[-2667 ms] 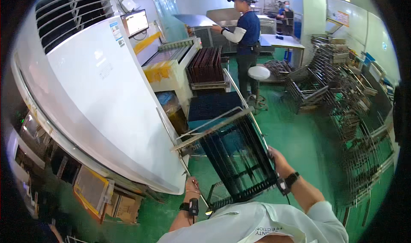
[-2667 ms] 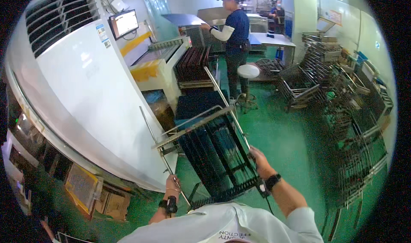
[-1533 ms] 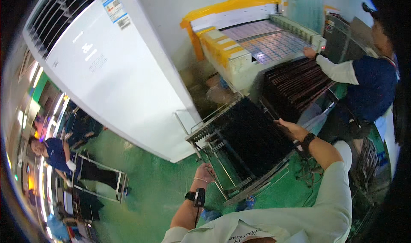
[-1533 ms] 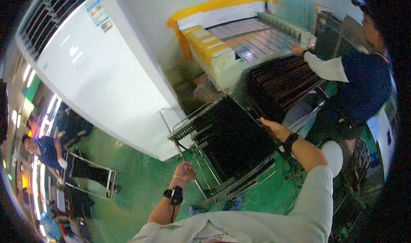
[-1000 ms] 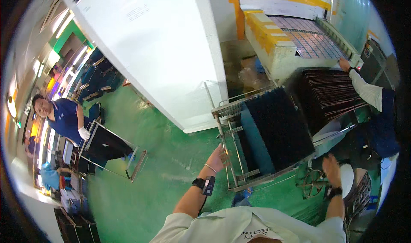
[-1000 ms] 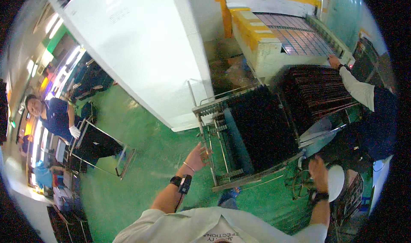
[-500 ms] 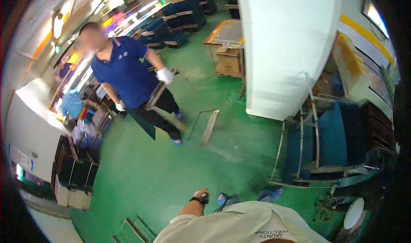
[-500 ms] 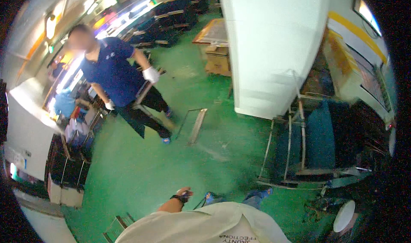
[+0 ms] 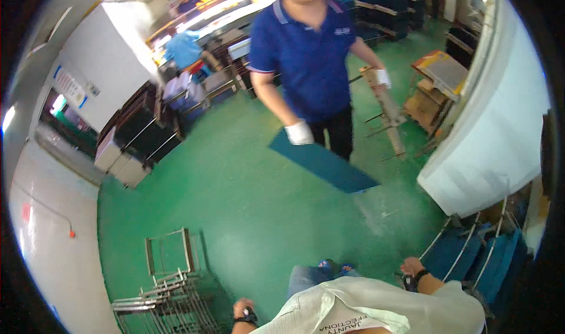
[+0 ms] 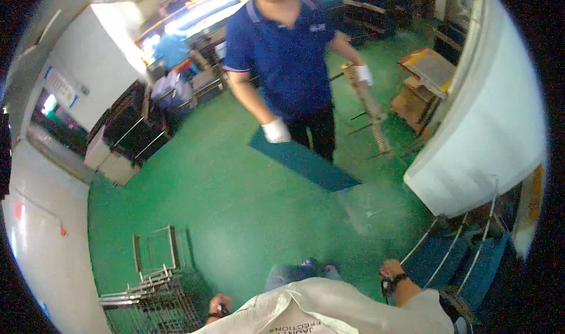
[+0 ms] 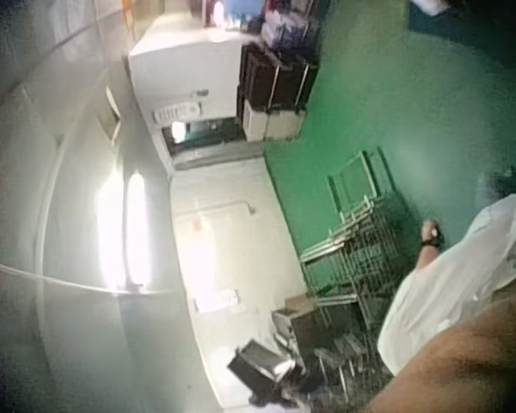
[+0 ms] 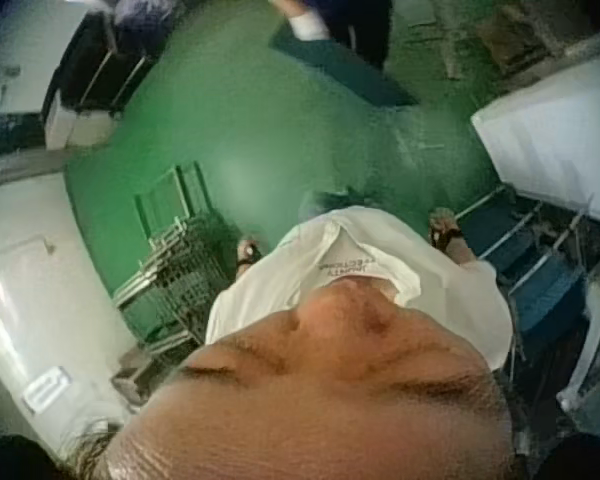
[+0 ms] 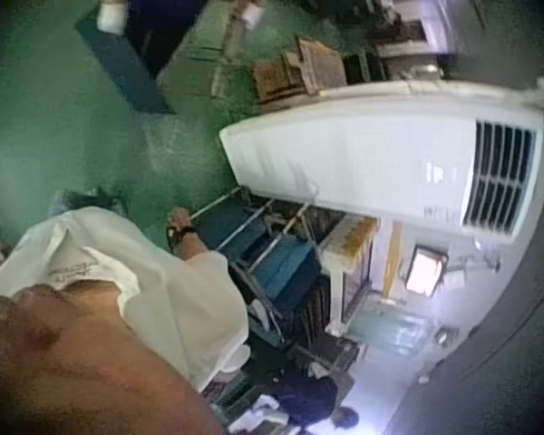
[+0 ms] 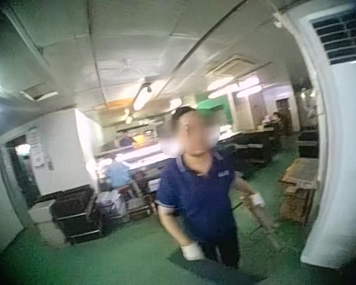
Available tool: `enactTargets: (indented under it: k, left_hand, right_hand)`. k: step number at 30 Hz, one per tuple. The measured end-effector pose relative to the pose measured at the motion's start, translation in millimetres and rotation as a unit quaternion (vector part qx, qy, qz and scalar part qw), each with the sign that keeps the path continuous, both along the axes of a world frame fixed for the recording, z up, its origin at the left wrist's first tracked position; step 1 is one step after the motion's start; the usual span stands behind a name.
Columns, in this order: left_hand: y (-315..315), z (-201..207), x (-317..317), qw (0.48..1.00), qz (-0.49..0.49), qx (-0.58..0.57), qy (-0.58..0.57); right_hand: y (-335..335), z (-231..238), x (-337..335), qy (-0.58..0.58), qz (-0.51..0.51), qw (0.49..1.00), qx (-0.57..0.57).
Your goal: Inspecting and organizing electronic circuit board panels into racks on a fabrication floor.
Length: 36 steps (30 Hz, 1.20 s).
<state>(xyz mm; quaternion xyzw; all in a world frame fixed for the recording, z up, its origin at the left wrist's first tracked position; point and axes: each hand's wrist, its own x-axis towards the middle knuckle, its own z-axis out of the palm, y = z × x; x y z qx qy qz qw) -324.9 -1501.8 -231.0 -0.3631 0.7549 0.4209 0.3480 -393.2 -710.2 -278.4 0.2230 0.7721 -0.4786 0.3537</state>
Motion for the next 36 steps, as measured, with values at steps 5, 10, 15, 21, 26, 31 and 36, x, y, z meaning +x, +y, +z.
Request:
enactTargets:
  k: [5, 10, 15, 21, 26, 31, 36]
  left_hand:
    - [44, -14, 85, 0.928, 0.354, 0.105, -0.041]
    - [-28, -22, 6, 0.938, 0.334, 0.090, -0.023]
    - [-165, 1, -100, 0.965, 0.258, 0.051, 0.011]
    - [-320, 19, -296, 0.982, 0.159, -0.010, 0.098]
    - [-345, 12, -475, 0.941, -0.224, -0.202, 0.151]
    - [-296, 40, -639, 0.995, 0.020, -0.006, 0.095]
    - [-259, 63, -789, 0.996, 0.009, 0.016, 0.084]
  right_hand:
    - [-209, 73, -175, -0.046, -0.007, 0.986, -0.157]
    - [-402, 97, -288, -0.033, 0.113, 0.982, -0.148]
    - [-523, 106, -367, -0.052, 0.199, 0.975, -0.080]
    - [-564, 110, -448, 0.008, 0.113, 0.983, -0.147]
    - [-506, 57, -514, 0.253, 0.567, 0.747, 0.237]
    - [-467, 37, -601, -0.126, 0.044, 0.987, 0.085]
    - [-451, 99, -784, 0.102, 0.133, 0.985, 0.037]
